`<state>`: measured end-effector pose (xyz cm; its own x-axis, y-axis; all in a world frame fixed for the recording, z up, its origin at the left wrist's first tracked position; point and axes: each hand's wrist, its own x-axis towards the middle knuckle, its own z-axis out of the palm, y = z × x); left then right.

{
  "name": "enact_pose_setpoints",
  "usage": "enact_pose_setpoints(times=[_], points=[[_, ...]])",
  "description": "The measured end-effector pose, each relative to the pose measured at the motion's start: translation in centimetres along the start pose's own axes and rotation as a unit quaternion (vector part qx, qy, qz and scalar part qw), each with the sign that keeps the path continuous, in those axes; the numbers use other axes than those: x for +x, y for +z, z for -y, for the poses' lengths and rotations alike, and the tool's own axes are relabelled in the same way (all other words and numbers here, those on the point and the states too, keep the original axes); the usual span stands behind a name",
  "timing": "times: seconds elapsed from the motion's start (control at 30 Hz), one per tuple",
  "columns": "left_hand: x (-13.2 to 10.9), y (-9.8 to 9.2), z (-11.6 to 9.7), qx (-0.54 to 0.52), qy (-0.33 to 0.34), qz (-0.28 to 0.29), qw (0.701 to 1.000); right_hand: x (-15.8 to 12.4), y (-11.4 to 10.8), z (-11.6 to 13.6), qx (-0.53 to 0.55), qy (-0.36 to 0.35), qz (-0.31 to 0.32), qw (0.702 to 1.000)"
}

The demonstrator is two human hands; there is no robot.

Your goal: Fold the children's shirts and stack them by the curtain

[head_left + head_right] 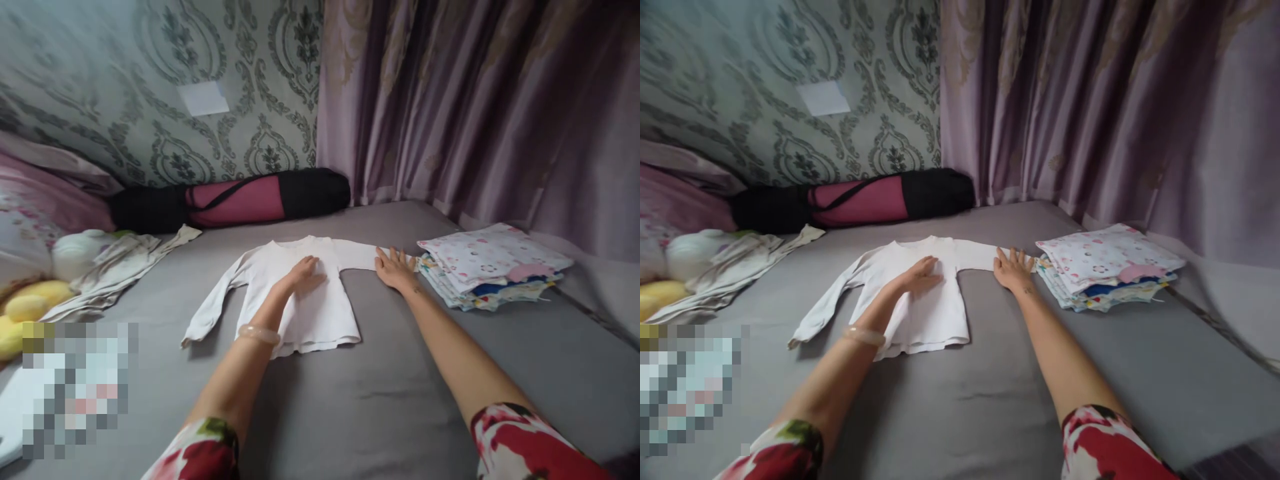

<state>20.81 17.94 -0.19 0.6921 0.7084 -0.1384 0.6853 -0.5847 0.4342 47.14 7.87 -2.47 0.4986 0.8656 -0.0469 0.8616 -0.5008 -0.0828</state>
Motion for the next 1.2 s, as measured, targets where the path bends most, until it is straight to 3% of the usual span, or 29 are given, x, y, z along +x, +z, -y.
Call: enact_pose_setpoints(times=[0.13, 0.23, 0.33, 0.43, 0.53, 0.63, 0.7, 0.77, 0.9, 1.0, 1.2], points=[[-6.6, -2.3, 3.6, -0.059, -0.036, -0.026, 0.997, 0.4, -0.7, 1.2, -0.01, 0.009, 0.005, 1.0], [-10.0, -3.9, 5.8, -0.082, -0.099, -0.093, 0.987, 0.8, -0.8, 4.5, -0.03, -0.078, -0.044, 0.996], [-11.6, -5.1, 7.6, -0.108, -0.147, -0.15, 0.972, 1.0, -0.6, 9.5, -0.003, -0.178, -0.015, 0.984], [-12.4, -5.9, 9.0, -0.136, -0.192, -0.182, 0.955, 0.9, 0.0, 13.8, 0.02, -0.216, 0.001, 0.976], [-13.6, -6.3, 10.2, -0.134, -0.227, -0.196, 0.945, 0.9, 0.9, 15.6, 0.02, -0.205, 0.002, 0.979], [-14.9, -6.8, 11.1, -0.114, -0.28, -0.22, 0.927, 1.2, 1.7, 15.6, 0.003, -0.195, 0.009, 0.981], [-15.7, -7.3, 11.4, -0.103, -0.337, -0.207, 0.913, 1.6, 1.8, 15.4, -0.009, -0.198, 0.011, 0.98], [-16.2, -7.8, 11.4, -0.099, -0.381, -0.157, 0.906, 1.9, 1.6, 15.5, -0.018, -0.192, 0.023, 0.981], [-16.5, -8.2, 11.0, -0.111, -0.394, -0.057, 0.911, 1.7, 0.6, 17.5, -0.034, -0.209, 0.001, 0.977], [-16.1, -7.8, 10.9, -0.087, -0.394, -0.027, 0.915, 0.7, 0.4, 20.7, -0.006, -0.296, -0.048, 0.954], [-15.2, -6.9, 11.2, -0.042, -0.384, -0.008, 0.922, -0.7, 1.6, 28.4, 0.08, -0.408, 0.008, 0.91]])
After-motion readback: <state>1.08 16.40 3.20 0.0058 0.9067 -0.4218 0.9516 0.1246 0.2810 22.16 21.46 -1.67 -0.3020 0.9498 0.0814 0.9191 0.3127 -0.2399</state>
